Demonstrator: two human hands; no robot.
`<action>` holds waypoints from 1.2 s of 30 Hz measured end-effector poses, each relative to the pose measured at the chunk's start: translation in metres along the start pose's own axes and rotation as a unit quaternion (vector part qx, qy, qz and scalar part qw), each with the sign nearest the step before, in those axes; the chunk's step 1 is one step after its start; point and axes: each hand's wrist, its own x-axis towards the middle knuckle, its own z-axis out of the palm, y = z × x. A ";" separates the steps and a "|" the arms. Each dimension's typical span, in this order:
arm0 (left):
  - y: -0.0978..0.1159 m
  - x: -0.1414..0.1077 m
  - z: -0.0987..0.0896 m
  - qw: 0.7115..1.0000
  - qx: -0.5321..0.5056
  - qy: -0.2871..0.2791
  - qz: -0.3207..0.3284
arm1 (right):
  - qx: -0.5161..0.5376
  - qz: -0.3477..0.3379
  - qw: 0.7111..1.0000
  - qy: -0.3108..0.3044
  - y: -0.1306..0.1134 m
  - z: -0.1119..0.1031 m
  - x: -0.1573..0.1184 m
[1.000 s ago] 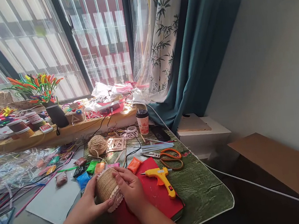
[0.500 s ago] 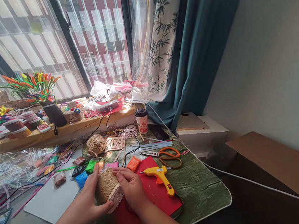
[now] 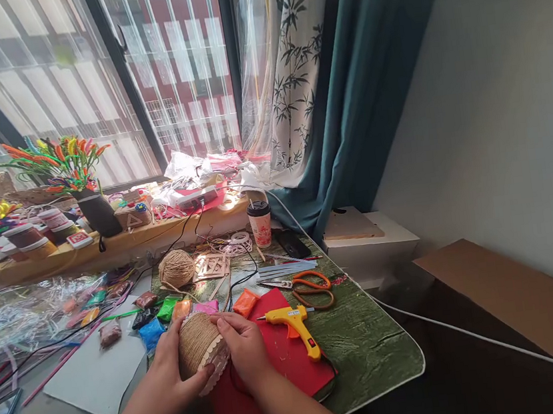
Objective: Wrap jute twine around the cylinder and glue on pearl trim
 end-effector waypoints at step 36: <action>0.012 0.007 0.002 0.999 0.030 0.024 0.034 | 0.024 -0.015 0.999 -0.017 -0.002 -0.003 -0.003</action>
